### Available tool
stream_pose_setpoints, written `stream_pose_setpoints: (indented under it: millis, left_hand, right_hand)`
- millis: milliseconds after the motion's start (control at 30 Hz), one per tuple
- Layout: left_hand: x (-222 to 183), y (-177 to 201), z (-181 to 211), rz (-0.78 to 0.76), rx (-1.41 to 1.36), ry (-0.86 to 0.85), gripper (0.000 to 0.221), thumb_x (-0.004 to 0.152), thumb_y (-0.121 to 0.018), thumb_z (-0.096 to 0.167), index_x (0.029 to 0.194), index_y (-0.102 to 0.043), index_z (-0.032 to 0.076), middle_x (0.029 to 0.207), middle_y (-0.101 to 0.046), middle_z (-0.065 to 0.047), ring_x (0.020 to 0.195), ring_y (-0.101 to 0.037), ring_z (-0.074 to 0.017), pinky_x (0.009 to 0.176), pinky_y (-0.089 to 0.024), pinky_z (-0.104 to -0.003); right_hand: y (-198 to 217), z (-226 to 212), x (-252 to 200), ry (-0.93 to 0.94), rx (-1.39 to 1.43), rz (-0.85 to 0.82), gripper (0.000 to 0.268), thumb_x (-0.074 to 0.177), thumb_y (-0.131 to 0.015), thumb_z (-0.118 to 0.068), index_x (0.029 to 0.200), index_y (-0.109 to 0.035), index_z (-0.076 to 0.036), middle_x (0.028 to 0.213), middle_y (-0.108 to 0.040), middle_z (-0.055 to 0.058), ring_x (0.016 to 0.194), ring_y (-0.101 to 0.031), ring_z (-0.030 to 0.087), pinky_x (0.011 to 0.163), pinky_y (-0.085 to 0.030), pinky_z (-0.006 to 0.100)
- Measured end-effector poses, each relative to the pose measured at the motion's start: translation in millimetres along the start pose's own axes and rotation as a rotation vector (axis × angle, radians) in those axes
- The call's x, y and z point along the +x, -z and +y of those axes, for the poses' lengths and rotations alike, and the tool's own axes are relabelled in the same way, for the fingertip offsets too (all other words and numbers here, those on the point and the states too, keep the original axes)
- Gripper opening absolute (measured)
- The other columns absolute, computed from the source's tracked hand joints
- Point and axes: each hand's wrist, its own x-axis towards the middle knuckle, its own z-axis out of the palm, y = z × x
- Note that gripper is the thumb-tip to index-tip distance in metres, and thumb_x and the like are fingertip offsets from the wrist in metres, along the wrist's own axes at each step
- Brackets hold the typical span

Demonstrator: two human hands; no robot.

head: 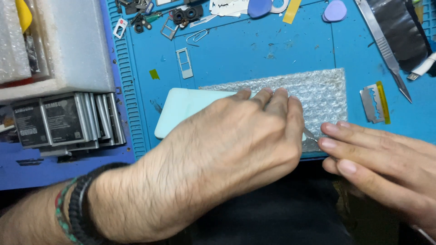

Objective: Using a thin metal prying tool to carefully separate the back cover from a smartphone on a repair mat.

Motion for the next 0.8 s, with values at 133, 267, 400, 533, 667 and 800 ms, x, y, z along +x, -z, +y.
stream_pose_setpoints:
  millis: [133,267,400,533,667,800]
  left_hand:
    - [34,6,-26,-0.358,-0.239,-0.101,0.025,0.097,-0.068,0.002,0.084,-0.071,0.024,0.08,-0.073,-0.003,0.061,-0.074,-0.0344,0.045,-0.06,-0.053]
    - [39,6,-37,-0.321,-0.252,-0.12,0.024,0.097,-0.068,0.002,0.085,-0.07,0.023,0.081,-0.072,-0.003,0.062,-0.073,-0.0341,0.046,-0.059,-0.053]
    - [41,5,-47,-0.276,-0.269,-0.145,0.023,0.097,-0.067,0.002,0.086,-0.069,0.022,0.081,-0.071,-0.003,0.064,-0.072,-0.0338,0.048,-0.058,-0.052]
    - [41,1,-55,-0.231,-0.303,-0.168,0.022,0.097,-0.067,0.003,0.087,-0.068,0.021,0.082,-0.07,-0.003,0.065,-0.071,-0.0335,0.05,-0.057,-0.052]
    - [46,-5,-67,-0.191,-0.325,-0.19,0.021,0.098,-0.067,0.003,0.087,-0.067,0.021,0.082,-0.069,-0.003,0.067,-0.07,-0.0332,0.052,-0.056,-0.052]
    - [60,-30,-97,-0.151,-0.346,-0.212,0.019,0.098,-0.066,0.003,0.088,-0.066,0.02,0.083,-0.069,-0.004,0.068,-0.069,-0.0329,0.053,-0.055,-0.052]
  right_hand:
    - [-47,-18,1,-0.457,0.171,0.503,0.028,0.099,-0.071,0.017,0.12,-0.055,0.006,0.131,-0.071,0.029,0.128,-0.078,0.041,0.118,-0.067,0.044]
    - [-29,-24,35,-0.549,0.109,0.51,0.018,0.107,-0.069,0.013,0.111,-0.056,0.002,0.116,-0.078,0.026,0.113,-0.083,0.032,0.097,-0.063,0.032]
    - [-34,-12,44,-0.489,0.145,0.533,0.012,0.102,-0.069,0.01,0.111,-0.061,0.01,0.117,-0.076,0.03,0.111,-0.08,0.035,0.101,-0.064,0.04]
    - [-37,-13,38,-0.475,0.062,0.526,0.019,0.1,-0.08,0.011,0.108,-0.064,0.004,0.106,-0.077,0.022,0.094,-0.079,0.026,0.085,-0.061,0.034]
    - [-36,-19,43,-0.493,0.03,0.524,0.022,0.101,-0.084,0.017,0.106,-0.067,0.005,0.104,-0.076,0.019,0.09,-0.076,0.021,0.084,-0.06,0.032]
    - [-43,-15,38,-0.556,0.052,0.552,0.017,0.102,-0.083,0.016,0.104,-0.069,0.005,0.106,-0.076,0.023,0.094,-0.077,0.026,0.086,-0.06,0.034]
